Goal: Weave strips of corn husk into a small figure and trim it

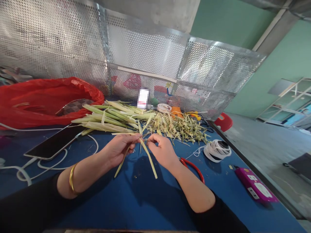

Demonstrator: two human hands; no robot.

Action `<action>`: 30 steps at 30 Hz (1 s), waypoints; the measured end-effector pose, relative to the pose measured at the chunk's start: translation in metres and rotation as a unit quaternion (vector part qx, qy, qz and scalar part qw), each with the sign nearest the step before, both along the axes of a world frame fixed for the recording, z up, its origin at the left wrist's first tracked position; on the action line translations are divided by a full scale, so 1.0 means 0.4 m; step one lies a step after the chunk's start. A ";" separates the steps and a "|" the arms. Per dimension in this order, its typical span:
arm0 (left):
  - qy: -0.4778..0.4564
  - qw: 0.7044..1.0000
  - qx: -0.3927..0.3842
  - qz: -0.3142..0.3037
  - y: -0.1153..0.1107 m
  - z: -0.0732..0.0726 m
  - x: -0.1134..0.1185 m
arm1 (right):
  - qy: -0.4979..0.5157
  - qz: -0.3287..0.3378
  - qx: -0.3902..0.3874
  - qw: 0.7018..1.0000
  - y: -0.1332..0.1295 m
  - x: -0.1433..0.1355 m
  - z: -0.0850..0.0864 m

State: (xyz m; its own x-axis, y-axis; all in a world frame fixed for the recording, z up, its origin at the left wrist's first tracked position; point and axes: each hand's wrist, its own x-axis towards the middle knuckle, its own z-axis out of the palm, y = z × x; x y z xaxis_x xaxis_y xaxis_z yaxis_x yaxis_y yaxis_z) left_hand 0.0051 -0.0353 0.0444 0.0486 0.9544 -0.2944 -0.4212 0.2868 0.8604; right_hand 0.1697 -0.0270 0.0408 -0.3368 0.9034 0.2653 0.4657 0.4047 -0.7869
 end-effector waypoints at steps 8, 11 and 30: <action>0.162 0.978 0.129 0.034 0.013 -0.035 0.005 | 0.016 0.034 -0.006 0.999 -0.006 -0.002 -0.002; 0.239 0.958 0.151 0.044 0.013 -0.039 0.005 | -0.001 0.035 0.002 0.999 -0.008 -0.006 -0.007; -0.011 1.000 0.003 -0.007 0.009 0.002 -0.009 | 0.010 -0.053 0.066 0.996 0.018 0.020 0.012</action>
